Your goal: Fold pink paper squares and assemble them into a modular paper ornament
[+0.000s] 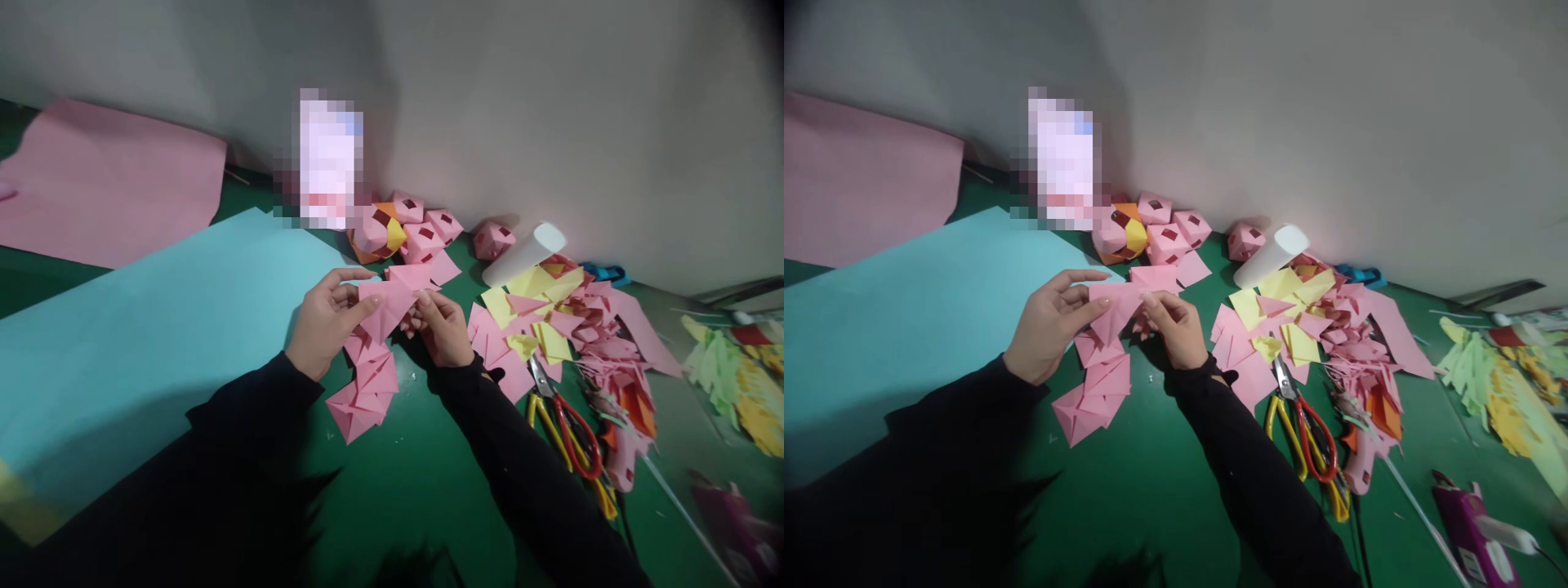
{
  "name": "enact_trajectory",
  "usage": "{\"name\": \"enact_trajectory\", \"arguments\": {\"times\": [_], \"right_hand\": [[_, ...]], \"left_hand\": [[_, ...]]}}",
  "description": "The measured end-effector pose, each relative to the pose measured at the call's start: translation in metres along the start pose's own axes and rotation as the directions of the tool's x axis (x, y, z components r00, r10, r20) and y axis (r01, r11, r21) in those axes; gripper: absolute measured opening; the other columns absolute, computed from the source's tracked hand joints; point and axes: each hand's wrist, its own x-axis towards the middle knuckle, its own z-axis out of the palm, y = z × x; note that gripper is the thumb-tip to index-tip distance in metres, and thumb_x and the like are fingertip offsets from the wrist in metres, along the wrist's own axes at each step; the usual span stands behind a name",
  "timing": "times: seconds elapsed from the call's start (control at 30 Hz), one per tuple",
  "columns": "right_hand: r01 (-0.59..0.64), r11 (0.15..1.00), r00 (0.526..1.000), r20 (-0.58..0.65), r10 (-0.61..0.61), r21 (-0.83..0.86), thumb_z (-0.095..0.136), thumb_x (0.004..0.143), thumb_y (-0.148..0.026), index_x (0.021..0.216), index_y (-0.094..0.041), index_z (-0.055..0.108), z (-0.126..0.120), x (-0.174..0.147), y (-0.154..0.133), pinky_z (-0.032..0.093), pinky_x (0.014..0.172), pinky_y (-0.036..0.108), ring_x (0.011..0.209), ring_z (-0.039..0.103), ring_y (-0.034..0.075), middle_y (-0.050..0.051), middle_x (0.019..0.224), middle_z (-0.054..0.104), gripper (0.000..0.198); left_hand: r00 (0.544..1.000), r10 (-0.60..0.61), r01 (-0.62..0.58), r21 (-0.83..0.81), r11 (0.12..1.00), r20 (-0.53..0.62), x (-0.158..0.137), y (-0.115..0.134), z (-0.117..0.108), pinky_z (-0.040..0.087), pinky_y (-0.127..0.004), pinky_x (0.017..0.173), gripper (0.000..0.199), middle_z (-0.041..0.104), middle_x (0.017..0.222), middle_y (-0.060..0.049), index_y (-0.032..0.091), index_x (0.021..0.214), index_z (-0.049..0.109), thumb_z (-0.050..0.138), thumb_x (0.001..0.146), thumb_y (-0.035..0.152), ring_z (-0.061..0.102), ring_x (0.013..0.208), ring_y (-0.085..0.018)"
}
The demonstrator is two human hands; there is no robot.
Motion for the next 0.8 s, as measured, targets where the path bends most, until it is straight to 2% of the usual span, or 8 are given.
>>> {"name": "enact_trajectory", "arguments": {"times": [0.3, 0.5, 0.8], "right_hand": [[-0.017, 0.997, 0.999, 0.026, 0.019, -0.070, 0.070, 0.078, -0.051, 0.072, -0.018, 0.066, -0.0029, 0.0008, 0.0020, 0.047, 0.047, 0.021, 0.048, 0.055, 0.008, -0.002, 0.058, 0.061, 0.033], [-0.021, 0.988, 0.997, 0.065, 0.031, -0.153, 0.074, 0.077, -0.043, 0.074, -0.018, 0.067, 0.0025, -0.0005, -0.0041, 0.049, 0.047, 0.020, 0.050, 0.059, 0.008, 0.000, 0.066, 0.068, 0.026], [-0.012, 0.997, 0.994, 0.111, 0.019, -0.071, 0.070, 0.081, -0.047, 0.071, -0.018, 0.066, -0.0029, 0.0017, 0.0003, 0.051, 0.047, 0.020, 0.052, 0.061, 0.009, -0.001, 0.062, 0.064, 0.031]], "left_hand": [[0.999, 0.053, -0.054, 0.088, 0.995, 0.014, -0.0032, 0.0005, 0.0029, 0.047, -0.024, 0.062, 0.036, 0.062, 0.072, 0.002, 0.017, 0.104, 0.064, 0.076, 0.073, 0.031, 0.057, 0.064, -0.011], [0.999, 0.047, -0.048, 0.077, 0.996, 0.021, -0.0030, 0.0017, 0.0026, 0.044, -0.023, 0.056, 0.035, 0.061, 0.068, 0.002, 0.017, 0.104, 0.064, 0.075, 0.074, 0.031, 0.054, 0.056, -0.010], [0.998, 0.069, -0.069, 0.108, 0.992, 0.007, -0.0030, 0.0004, 0.0032, 0.045, -0.024, 0.060, 0.037, 0.059, 0.068, 0.003, 0.017, 0.102, 0.065, 0.078, 0.071, 0.032, 0.054, 0.060, -0.010]]}}
